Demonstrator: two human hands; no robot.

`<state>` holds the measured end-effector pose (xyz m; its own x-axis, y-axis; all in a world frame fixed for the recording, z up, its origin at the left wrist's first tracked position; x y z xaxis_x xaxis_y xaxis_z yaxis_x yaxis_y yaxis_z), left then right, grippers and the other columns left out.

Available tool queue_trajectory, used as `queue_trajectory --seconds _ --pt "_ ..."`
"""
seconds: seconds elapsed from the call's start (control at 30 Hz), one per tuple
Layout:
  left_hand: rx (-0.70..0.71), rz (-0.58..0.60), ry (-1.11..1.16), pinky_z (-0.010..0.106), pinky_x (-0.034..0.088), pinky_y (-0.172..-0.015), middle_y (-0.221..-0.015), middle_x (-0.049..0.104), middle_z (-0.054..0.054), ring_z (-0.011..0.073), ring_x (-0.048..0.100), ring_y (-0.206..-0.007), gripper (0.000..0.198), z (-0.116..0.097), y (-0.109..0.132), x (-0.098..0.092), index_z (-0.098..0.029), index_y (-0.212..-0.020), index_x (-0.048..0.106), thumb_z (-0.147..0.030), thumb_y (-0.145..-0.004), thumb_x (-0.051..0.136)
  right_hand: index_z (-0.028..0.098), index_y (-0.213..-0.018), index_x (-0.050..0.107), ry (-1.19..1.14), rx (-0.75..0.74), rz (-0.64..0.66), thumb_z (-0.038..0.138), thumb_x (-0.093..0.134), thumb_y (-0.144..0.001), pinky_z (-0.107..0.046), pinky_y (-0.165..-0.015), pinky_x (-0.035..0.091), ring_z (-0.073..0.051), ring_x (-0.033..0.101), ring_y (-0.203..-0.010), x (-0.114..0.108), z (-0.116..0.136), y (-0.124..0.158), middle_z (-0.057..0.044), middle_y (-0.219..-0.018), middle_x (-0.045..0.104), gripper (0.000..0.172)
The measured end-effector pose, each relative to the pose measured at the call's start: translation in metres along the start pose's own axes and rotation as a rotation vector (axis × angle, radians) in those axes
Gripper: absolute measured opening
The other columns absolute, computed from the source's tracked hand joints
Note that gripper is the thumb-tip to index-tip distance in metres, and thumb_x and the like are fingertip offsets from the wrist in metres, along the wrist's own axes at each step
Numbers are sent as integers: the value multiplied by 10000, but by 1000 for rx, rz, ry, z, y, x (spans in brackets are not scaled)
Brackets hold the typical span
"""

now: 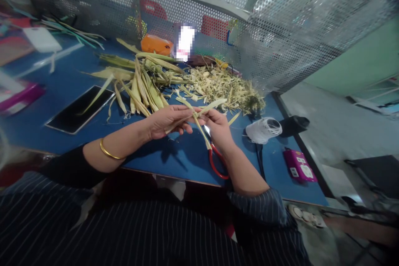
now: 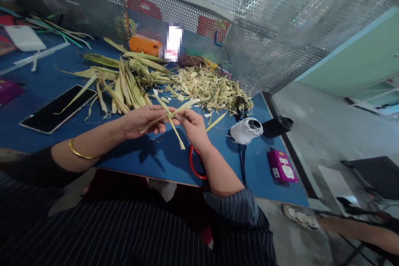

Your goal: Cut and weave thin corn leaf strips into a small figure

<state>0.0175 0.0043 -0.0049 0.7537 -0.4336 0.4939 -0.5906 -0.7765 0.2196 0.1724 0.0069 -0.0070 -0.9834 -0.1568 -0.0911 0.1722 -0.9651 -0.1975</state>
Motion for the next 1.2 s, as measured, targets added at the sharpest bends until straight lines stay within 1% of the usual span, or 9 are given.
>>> queue_trajectory --seconds 0.27,0.43,0.5,0.6,0.67,0.8,0.93,1.03,1.2 --pt "70 -111 -153 156 350 -399 -810 741 84 43 506 -443 200 13 -4 -2 -145 -907 748 -280 -761 740 204 -725 695 251 -72 -29 368 666 -783 -309 -748 455 -165 590 -738 2 -2 -4 -8 -751 668 176" --pt "117 -224 -107 162 388 -427 -958 744 112 69 595 -515 302 7 -5 -7 -153 -1003 729 -378 -803 705 218 -905 696 429 -203 -162 336 577 -857 -331 -910 429 -195 606 -967 -5 9 0 -43 -983 689 175" --pt "145 -247 -84 176 404 -436 -978 740 119 92 626 -547 342 2 -5 -9 -156 -1042 716 -420 -831 664 207 -844 685 457 -185 -189 394 527 -897 -312 -853 438 -182 603 -885 -6 14 3 -39 -899 682 251" --pt "191 -284 -123 177 382 -433 -962 734 111 89 620 -558 327 -2 -5 -13 -139 -1003 719 -389 -793 708 191 -706 648 459 -68 -47 491 481 -910 -273 -667 416 -141 528 -651 2 11 6 -1 -657 597 399" --pt "220 -298 -175 178 368 -438 -922 732 93 76 598 -548 315 -2 -5 -15 -137 -973 727 -355 -747 756 191 -673 622 478 -59 86 505 492 -899 -266 -626 389 -127 482 -602 12 8 8 14 -607 550 408" --pt "245 -358 -204 189 341 -435 -788 716 56 57 536 -500 261 3 -7 -18 -142 -883 736 -322 -701 786 209 -630 537 622 -236 218 401 432 -942 -292 -724 387 -138 502 -656 24 13 10 3 -635 543 380" --pt "241 -403 -194 186 333 -430 -789 716 59 47 504 -485 233 5 -7 -17 -136 -862 732 -294 -697 781 217 -623 471 741 -362 309 323 400 -956 -307 -771 379 -149 513 -689 30 18 13 -1 -627 509 356" --pt "241 -380 -262 182 351 -441 -830 724 81 62 543 -522 284 0 -6 -15 -133 -883 740 -365 -721 765 212 -638 474 813 -368 243 321 392 -967 -308 -736 365 -143 503 -665 26 21 15 -2 -636 514 356" --pt "256 -256 -532 198 376 -451 -771 726 85 96 590 -511 251 -6 -1 -6 -135 -808 748 -378 -781 693 212 -749 574 825 -417 -120 398 545 -907 -334 -765 372 -163 514 -732 6 36 17 -21 -741 568 246"
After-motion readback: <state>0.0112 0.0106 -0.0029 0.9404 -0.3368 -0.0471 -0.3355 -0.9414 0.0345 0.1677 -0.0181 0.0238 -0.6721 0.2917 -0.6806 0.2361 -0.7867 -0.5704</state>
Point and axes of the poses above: each hand's wrist, its own y-axis away from the middle knuckle, its own x-axis out of the palm, z = x × y, the point moved 5 cm from there along -y, towards the middle knuckle
